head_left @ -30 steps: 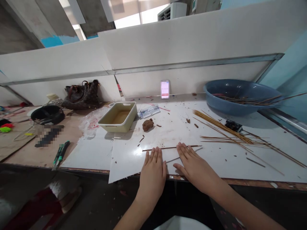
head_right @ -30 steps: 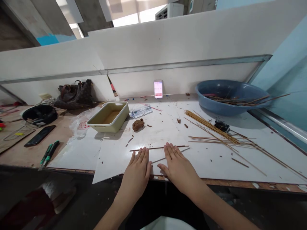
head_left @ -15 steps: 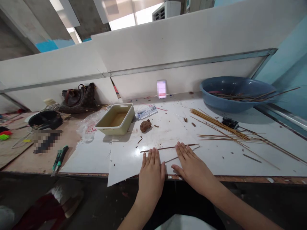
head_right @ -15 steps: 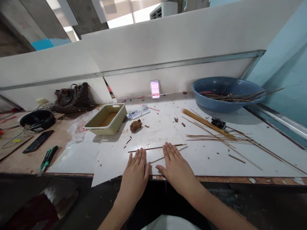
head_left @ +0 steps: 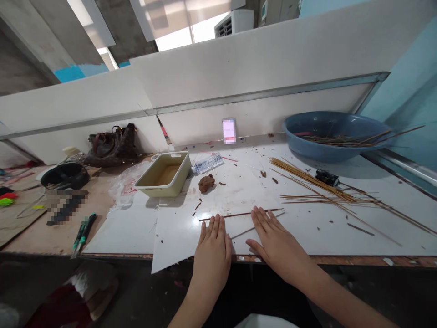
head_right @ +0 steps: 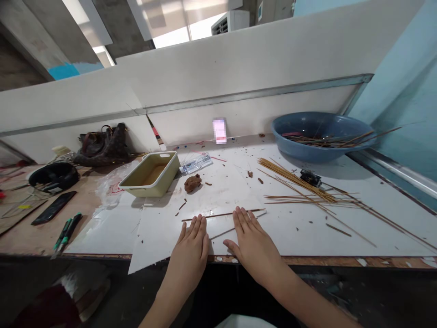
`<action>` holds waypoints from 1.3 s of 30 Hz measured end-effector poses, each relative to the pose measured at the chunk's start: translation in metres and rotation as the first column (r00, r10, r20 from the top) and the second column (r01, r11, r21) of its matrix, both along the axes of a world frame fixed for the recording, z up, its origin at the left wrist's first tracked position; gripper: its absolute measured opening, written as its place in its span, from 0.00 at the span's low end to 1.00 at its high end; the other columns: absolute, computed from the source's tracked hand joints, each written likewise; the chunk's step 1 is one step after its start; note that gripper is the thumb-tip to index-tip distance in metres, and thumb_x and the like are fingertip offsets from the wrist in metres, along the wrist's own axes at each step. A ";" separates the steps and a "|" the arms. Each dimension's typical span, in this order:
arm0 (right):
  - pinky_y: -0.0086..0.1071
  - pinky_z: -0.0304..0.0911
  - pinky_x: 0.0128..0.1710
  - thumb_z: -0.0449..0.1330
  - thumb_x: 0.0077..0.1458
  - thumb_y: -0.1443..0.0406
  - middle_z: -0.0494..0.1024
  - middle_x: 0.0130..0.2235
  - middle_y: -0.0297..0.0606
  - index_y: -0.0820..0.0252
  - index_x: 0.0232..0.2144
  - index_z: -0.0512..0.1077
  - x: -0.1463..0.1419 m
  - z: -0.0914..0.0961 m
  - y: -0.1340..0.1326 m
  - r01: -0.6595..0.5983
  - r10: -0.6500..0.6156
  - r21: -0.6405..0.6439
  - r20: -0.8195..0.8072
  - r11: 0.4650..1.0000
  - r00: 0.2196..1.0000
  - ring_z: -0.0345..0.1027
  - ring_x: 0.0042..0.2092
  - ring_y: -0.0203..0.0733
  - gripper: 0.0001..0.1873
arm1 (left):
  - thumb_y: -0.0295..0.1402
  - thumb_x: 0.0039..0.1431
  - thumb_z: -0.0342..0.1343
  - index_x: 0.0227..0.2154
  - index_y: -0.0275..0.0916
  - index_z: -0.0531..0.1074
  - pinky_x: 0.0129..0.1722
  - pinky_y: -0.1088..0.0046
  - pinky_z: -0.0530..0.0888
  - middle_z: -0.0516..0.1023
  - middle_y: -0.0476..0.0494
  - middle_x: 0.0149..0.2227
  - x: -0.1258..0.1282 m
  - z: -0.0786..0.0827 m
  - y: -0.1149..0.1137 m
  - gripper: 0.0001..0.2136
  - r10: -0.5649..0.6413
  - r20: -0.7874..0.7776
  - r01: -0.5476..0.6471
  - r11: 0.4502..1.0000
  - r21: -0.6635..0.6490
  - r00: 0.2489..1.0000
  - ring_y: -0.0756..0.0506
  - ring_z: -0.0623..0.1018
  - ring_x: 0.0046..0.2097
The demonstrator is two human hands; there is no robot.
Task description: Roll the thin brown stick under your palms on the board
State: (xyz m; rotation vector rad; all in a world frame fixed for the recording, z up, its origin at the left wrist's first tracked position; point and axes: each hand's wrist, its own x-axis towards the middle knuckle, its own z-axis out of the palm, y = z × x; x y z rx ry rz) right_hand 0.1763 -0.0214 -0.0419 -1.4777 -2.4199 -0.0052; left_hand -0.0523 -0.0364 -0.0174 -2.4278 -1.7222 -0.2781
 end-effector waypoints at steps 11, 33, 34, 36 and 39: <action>0.55 0.48 0.76 0.39 0.75 0.42 0.56 0.75 0.64 0.78 0.76 0.53 -0.003 0.013 0.034 0.012 -0.010 -0.079 0.018 0.997 1.000 0.48 0.77 0.58 0.47 | 0.33 0.77 0.41 0.70 0.27 0.66 0.73 0.46 0.64 0.70 0.26 0.70 0.011 0.005 0.032 0.25 0.083 0.049 -0.084 0.996 0.026 0.995 0.34 0.68 0.73; 0.54 0.49 0.76 0.38 0.75 0.41 0.56 0.74 0.66 0.81 0.74 0.55 0.005 0.012 0.026 0.015 -0.011 -0.089 0.053 0.996 0.999 0.49 0.77 0.59 0.49 | 0.36 0.78 0.42 0.71 0.25 0.64 0.74 0.45 0.63 0.65 0.28 0.73 0.007 0.003 0.020 0.27 0.081 0.020 -0.080 0.996 -0.026 0.997 0.33 0.63 0.75; 0.54 0.48 0.76 0.38 0.75 0.42 0.56 0.74 0.66 0.82 0.74 0.56 0.004 0.016 0.034 0.020 -0.014 -0.113 0.062 0.993 0.998 0.49 0.77 0.60 0.49 | 0.36 0.78 0.41 0.71 0.25 0.64 0.74 0.45 0.62 0.65 0.27 0.73 0.009 0.007 0.029 0.27 0.097 0.017 -0.096 0.994 -0.047 0.995 0.33 0.63 0.75; 0.53 0.44 0.77 0.38 0.75 0.42 0.54 0.75 0.66 0.83 0.74 0.56 0.000 0.024 0.050 0.047 -0.036 -0.157 0.073 0.986 0.997 0.47 0.77 0.59 0.49 | 0.35 0.78 0.41 0.70 0.24 0.65 0.75 0.45 0.60 0.65 0.27 0.73 0.013 0.015 0.047 0.27 0.125 0.020 -0.123 0.988 -0.090 0.992 0.33 0.63 0.75; 0.51 0.42 0.78 0.40 0.75 0.43 0.53 0.76 0.64 0.82 0.74 0.55 -0.003 0.024 0.054 0.079 -0.068 -0.162 0.072 0.984 0.995 0.45 0.78 0.58 0.48 | 0.34 0.77 0.41 0.70 0.21 0.65 0.76 0.47 0.58 0.66 0.25 0.72 0.016 0.017 0.053 0.27 0.154 0.017 -0.152 0.983 -0.099 0.988 0.33 0.63 0.75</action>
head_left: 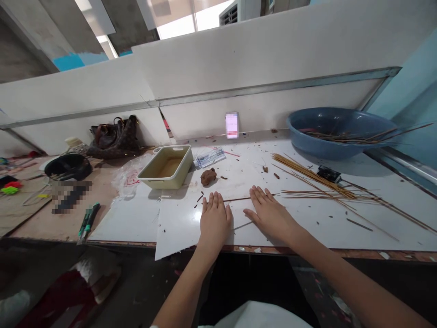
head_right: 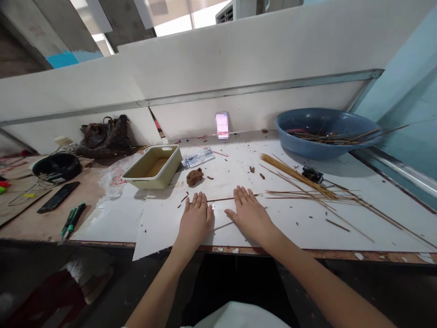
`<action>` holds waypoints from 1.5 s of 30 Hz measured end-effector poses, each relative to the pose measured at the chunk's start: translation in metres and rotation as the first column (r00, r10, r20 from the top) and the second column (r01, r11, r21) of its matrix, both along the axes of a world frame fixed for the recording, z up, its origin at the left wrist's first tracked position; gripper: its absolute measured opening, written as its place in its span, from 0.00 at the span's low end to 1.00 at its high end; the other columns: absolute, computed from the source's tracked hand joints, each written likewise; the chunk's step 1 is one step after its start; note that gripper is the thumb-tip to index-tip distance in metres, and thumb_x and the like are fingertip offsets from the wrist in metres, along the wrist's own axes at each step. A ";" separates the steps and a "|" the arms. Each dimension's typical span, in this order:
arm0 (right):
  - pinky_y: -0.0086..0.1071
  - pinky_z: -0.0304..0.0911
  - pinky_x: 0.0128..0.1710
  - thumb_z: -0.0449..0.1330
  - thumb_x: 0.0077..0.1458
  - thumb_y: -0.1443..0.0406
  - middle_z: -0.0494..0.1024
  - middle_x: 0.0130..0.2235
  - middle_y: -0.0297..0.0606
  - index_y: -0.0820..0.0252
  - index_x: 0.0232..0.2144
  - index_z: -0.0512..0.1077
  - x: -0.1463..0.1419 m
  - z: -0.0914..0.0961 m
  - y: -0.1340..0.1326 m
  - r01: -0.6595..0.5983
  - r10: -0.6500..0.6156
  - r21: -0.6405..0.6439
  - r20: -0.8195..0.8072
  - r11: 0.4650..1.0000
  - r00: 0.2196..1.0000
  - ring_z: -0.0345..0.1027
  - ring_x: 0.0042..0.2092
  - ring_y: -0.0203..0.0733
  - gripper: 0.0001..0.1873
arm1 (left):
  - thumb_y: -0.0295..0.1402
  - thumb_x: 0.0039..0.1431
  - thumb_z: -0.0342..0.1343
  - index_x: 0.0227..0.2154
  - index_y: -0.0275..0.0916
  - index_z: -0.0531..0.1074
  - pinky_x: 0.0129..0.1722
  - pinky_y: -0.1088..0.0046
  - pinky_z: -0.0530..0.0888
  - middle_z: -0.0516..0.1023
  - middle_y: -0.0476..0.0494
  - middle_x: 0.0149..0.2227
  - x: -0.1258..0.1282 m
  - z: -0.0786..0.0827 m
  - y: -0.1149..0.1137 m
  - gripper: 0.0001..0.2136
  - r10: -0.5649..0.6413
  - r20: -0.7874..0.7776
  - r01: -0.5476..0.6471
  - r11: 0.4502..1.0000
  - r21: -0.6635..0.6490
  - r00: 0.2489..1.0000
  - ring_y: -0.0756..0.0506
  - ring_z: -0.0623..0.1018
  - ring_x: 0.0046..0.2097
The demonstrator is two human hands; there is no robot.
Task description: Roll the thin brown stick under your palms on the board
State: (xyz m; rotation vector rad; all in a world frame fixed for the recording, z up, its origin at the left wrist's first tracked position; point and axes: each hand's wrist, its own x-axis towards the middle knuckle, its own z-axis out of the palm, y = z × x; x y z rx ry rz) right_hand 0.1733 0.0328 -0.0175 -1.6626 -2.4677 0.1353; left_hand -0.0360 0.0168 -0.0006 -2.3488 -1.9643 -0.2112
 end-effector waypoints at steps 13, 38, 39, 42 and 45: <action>0.54 0.44 0.77 0.37 0.75 0.43 0.56 0.75 0.61 0.75 0.76 0.53 0.013 -0.008 0.003 -0.050 0.050 0.038 -0.002 0.998 0.999 0.48 0.77 0.57 0.46 | 0.35 0.78 0.41 0.71 0.25 0.64 0.74 0.43 0.60 0.65 0.28 0.73 -0.008 -0.011 -0.007 0.26 -0.015 -0.015 0.016 0.997 0.072 1.000 0.33 0.64 0.75; 0.54 0.51 0.75 0.42 0.75 0.43 0.55 0.76 0.60 0.73 0.77 0.51 0.031 -0.030 -0.033 -0.087 0.089 0.111 -0.012 0.990 0.996 0.50 0.76 0.59 0.45 | 0.37 0.78 0.40 0.72 0.28 0.64 0.73 0.43 0.62 0.66 0.27 0.73 -0.023 -0.031 -0.041 0.27 -0.037 -0.044 0.043 0.988 0.151 0.998 0.33 0.66 0.74; 0.55 0.51 0.75 0.42 0.75 0.43 0.55 0.76 0.60 0.73 0.77 0.50 0.032 -0.030 -0.031 -0.090 0.092 0.111 -0.012 0.990 0.996 0.50 0.76 0.59 0.45 | 0.37 0.78 0.40 0.72 0.28 0.64 0.73 0.42 0.62 0.66 0.27 0.73 -0.022 -0.029 -0.040 0.27 -0.037 -0.048 0.044 0.989 0.145 0.998 0.33 0.66 0.74; 0.55 0.48 0.76 0.41 0.75 0.43 0.55 0.76 0.60 0.72 0.77 0.50 0.030 -0.019 -0.011 -0.091 0.092 0.068 -0.011 0.993 0.996 0.49 0.77 0.58 0.46 | 0.37 0.78 0.41 0.70 0.27 0.66 0.74 0.42 0.61 0.67 0.26 0.72 -0.016 -0.016 -0.022 0.27 -0.012 -0.048 0.016 0.996 0.092 0.999 0.32 0.66 0.74; 0.54 0.45 0.77 0.39 0.75 0.43 0.53 0.76 0.62 0.77 0.76 0.51 0.026 -0.009 0.006 -0.071 0.071 0.012 0.004 0.997 0.997 0.46 0.78 0.58 0.47 | 0.38 0.77 0.43 0.70 0.23 0.66 0.74 0.43 0.59 0.67 0.23 0.71 -0.010 -0.007 -0.004 0.28 0.035 -0.022 -0.034 0.998 0.045 0.999 0.31 0.65 0.75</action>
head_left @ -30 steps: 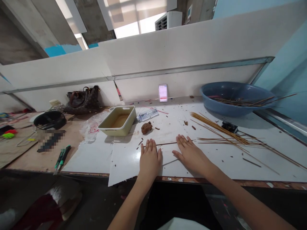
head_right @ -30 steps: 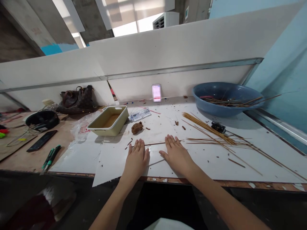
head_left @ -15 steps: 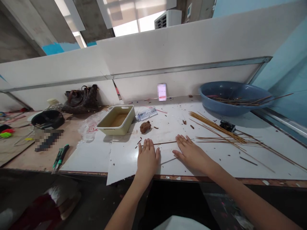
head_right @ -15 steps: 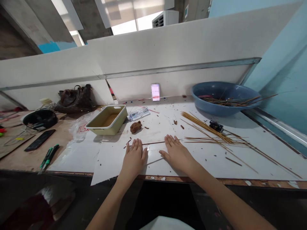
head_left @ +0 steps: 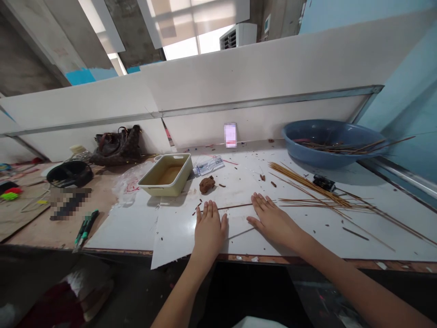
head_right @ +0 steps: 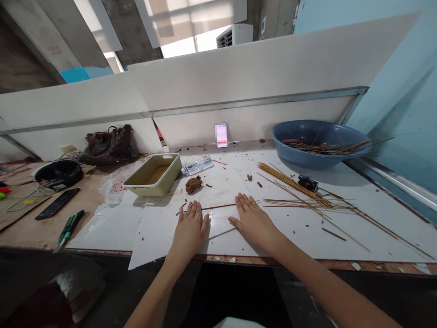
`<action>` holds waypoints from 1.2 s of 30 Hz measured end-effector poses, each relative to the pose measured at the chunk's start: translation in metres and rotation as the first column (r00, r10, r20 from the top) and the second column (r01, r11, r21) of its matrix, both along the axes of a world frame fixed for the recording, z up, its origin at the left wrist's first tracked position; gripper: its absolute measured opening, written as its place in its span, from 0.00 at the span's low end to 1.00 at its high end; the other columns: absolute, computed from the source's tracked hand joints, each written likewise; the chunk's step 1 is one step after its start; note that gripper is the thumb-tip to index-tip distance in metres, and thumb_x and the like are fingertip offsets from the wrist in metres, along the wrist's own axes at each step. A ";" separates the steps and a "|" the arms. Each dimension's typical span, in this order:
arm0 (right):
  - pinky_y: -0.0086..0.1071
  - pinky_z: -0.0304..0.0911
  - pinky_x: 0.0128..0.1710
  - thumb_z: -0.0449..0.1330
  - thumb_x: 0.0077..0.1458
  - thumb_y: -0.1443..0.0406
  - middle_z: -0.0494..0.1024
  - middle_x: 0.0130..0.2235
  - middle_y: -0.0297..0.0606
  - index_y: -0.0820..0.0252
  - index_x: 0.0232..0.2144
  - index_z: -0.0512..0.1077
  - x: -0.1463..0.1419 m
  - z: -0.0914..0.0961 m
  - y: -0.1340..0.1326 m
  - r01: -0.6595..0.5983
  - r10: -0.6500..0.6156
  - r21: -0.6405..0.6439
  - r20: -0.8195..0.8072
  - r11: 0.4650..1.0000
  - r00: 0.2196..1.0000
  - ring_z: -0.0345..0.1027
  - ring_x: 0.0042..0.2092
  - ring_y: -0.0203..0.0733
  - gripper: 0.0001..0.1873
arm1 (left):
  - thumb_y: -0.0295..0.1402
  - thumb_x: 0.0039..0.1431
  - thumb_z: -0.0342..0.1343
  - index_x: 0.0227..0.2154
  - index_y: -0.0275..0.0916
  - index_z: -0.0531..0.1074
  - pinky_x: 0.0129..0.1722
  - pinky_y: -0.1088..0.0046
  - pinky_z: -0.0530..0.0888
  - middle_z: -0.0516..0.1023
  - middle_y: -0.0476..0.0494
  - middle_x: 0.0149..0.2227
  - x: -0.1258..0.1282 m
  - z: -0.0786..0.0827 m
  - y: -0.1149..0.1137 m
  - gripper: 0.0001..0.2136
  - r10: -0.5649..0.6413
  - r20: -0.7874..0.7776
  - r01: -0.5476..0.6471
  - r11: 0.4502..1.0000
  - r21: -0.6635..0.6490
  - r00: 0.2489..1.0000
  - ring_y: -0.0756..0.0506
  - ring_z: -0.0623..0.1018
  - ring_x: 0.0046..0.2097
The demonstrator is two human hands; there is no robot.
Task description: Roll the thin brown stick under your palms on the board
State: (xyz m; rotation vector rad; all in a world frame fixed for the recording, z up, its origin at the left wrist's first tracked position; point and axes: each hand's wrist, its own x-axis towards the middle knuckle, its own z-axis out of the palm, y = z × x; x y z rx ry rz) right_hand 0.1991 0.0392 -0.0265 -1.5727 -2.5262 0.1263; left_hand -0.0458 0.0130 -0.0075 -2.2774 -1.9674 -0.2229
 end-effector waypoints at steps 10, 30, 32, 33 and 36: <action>0.53 0.46 0.77 0.39 0.73 0.40 0.56 0.76 0.59 0.72 0.78 0.48 0.009 -0.013 -0.019 0.018 -0.018 0.023 -0.010 1.000 1.000 0.50 0.77 0.59 0.48 | 0.38 0.78 0.40 0.71 0.24 0.64 0.74 0.42 0.60 0.65 0.26 0.73 -0.011 -0.012 -0.019 0.28 -0.054 -0.015 0.054 0.998 0.032 0.998 0.32 0.64 0.75; 0.53 0.46 0.77 0.40 0.74 0.41 0.57 0.76 0.55 0.68 0.78 0.46 0.016 0.002 0.009 -0.047 0.047 0.011 -0.038 0.999 0.998 0.49 0.77 0.58 0.46 | 0.38 0.77 0.42 0.73 0.26 0.61 0.74 0.40 0.59 0.65 0.23 0.72 -0.005 -0.004 0.005 0.29 -0.003 0.033 0.003 1.000 0.013 0.999 0.30 0.63 0.75; 0.53 0.46 0.77 0.40 0.74 0.42 0.57 0.76 0.56 0.69 0.78 0.46 0.017 0.003 0.008 -0.044 0.045 0.009 -0.031 0.999 0.999 0.49 0.77 0.58 0.46 | 0.39 0.77 0.42 0.73 0.25 0.61 0.74 0.40 0.58 0.65 0.22 0.72 -0.004 -0.003 0.005 0.30 0.012 0.032 -0.012 1.000 0.006 0.999 0.30 0.63 0.75; 0.53 0.47 0.77 0.40 0.74 0.42 0.57 0.76 0.56 0.70 0.78 0.46 0.017 0.002 0.004 -0.040 0.040 0.011 -0.026 0.999 0.999 0.49 0.77 0.58 0.46 | 0.39 0.77 0.42 0.72 0.24 0.62 0.75 0.41 0.58 0.65 0.23 0.72 -0.004 -0.004 0.001 0.30 0.008 0.028 -0.008 1.000 0.003 1.000 0.30 0.63 0.75; 0.51 0.49 0.76 0.40 0.75 0.42 0.56 0.76 0.57 0.71 0.78 0.49 0.019 -0.004 -0.014 -0.027 0.027 0.025 -0.012 0.999 1.000 0.50 0.77 0.56 0.46 | 0.38 0.77 0.41 0.72 0.25 0.62 0.75 0.42 0.58 0.64 0.26 0.73 -0.009 -0.011 -0.018 0.29 -0.022 0.019 0.022 1.000 0.005 1.000 0.32 0.62 0.76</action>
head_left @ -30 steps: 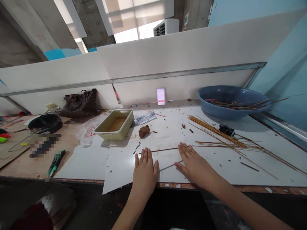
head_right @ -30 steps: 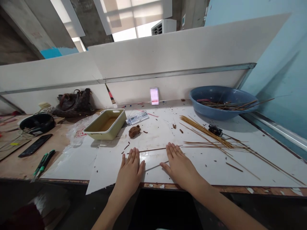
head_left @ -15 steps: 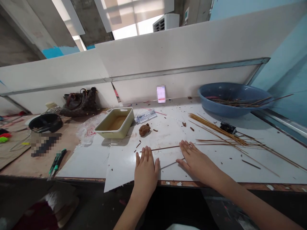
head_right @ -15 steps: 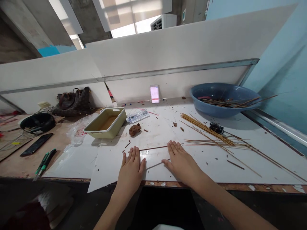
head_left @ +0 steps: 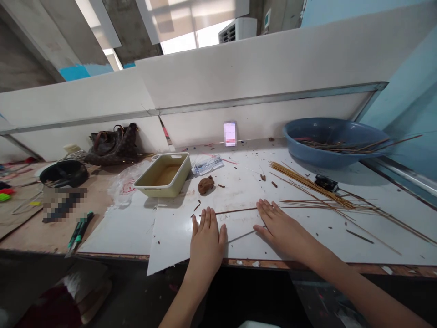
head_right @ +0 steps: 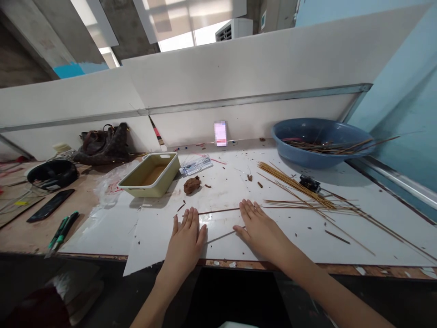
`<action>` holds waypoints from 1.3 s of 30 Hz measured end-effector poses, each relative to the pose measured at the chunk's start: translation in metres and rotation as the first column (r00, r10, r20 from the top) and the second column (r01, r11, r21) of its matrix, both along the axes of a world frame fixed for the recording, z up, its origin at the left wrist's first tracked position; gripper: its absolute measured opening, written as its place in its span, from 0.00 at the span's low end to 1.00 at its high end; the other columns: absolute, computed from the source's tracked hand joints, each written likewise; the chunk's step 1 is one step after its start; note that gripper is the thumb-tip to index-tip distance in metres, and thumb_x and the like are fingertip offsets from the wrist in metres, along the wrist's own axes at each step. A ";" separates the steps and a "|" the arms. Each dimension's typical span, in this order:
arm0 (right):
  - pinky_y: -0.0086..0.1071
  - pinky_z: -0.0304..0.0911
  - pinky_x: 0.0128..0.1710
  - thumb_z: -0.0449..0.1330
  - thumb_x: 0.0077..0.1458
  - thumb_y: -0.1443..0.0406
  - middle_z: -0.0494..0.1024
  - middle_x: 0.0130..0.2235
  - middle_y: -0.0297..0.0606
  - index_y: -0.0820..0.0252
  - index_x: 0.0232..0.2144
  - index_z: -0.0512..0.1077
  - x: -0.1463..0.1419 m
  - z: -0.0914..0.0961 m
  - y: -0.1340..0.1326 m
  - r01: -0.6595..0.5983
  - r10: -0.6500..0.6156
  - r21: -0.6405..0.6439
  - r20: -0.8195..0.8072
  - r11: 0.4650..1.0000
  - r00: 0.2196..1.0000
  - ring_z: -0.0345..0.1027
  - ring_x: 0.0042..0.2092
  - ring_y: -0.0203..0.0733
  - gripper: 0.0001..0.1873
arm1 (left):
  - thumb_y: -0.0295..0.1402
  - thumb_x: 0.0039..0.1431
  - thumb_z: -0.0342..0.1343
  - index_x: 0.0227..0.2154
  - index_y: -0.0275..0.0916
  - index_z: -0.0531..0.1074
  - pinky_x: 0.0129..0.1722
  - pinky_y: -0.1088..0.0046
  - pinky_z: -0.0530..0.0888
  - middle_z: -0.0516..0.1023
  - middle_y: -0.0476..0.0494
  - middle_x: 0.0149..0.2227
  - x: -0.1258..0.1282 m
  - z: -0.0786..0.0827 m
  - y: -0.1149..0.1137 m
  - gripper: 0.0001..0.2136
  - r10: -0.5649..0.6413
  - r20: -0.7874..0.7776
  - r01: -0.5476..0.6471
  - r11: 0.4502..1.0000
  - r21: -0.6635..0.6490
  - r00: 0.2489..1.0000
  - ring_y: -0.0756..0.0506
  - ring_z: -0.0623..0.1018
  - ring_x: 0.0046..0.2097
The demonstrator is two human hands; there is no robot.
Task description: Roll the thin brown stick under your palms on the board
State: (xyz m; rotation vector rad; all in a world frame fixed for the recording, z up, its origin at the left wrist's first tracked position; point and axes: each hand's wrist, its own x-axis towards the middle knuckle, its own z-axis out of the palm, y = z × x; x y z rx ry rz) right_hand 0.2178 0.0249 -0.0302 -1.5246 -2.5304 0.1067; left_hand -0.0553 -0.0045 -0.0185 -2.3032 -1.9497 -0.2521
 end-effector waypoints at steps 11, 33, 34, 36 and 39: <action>0.57 0.40 0.78 0.40 0.74 0.41 0.59 0.75 0.56 0.68 0.79 0.45 -0.001 0.005 0.010 -0.009 0.009 0.001 -0.011 1.000 1.000 0.48 0.77 0.58 0.46 | 0.39 0.77 0.40 0.70 0.28 0.66 0.75 0.41 0.57 0.70 0.25 0.70 0.003 0.010 0.013 0.28 0.011 -0.013 -0.011 1.000 0.004 1.000 0.32 0.66 0.74; 0.54 0.49 0.76 0.40 0.75 0.43 0.60 0.74 0.61 0.75 0.76 0.55 0.010 -0.006 -0.016 0.003 -0.003 0.045 0.007 0.999 1.000 0.53 0.76 0.57 0.45 | 0.37 0.78 0.40 0.72 0.26 0.63 0.75 0.40 0.57 0.64 0.31 0.73 -0.004 0.007 -0.016 0.28 0.024 -0.091 -0.022 1.000 0.022 0.996 0.33 0.61 0.76; 0.54 0.48 0.76 0.40 0.75 0.43 0.60 0.74 0.62 0.76 0.75 0.56 0.009 -0.002 -0.011 0.006 -0.006 0.028 0.014 1.000 1.000 0.52 0.76 0.58 0.46 | 0.37 0.78 0.40 0.72 0.25 0.63 0.75 0.40 0.56 0.65 0.30 0.73 -0.002 0.010 -0.010 0.28 0.032 -0.085 -0.031 0.999 0.016 0.996 0.32 0.61 0.76; 0.54 0.45 0.77 0.39 0.75 0.42 0.60 0.74 0.62 0.77 0.74 0.58 0.006 0.006 0.004 0.022 -0.022 0.002 0.033 1.000 0.999 0.51 0.76 0.58 0.47 | 0.38 0.77 0.41 0.70 0.23 0.65 0.76 0.39 0.55 0.66 0.28 0.72 0.003 0.018 0.006 0.28 0.054 -0.065 -0.054 0.999 -0.003 0.996 0.31 0.61 0.76; 0.55 0.45 0.77 0.39 0.75 0.43 0.58 0.75 0.62 0.77 0.74 0.58 0.001 0.012 0.018 0.045 -0.044 -0.007 0.067 0.999 0.997 0.48 0.77 0.58 0.46 | 0.38 0.77 0.42 0.70 0.24 0.66 0.76 0.39 0.54 0.67 0.28 0.72 0.007 0.022 0.022 0.28 0.077 -0.034 -0.078 0.997 -0.020 0.996 0.30 0.61 0.76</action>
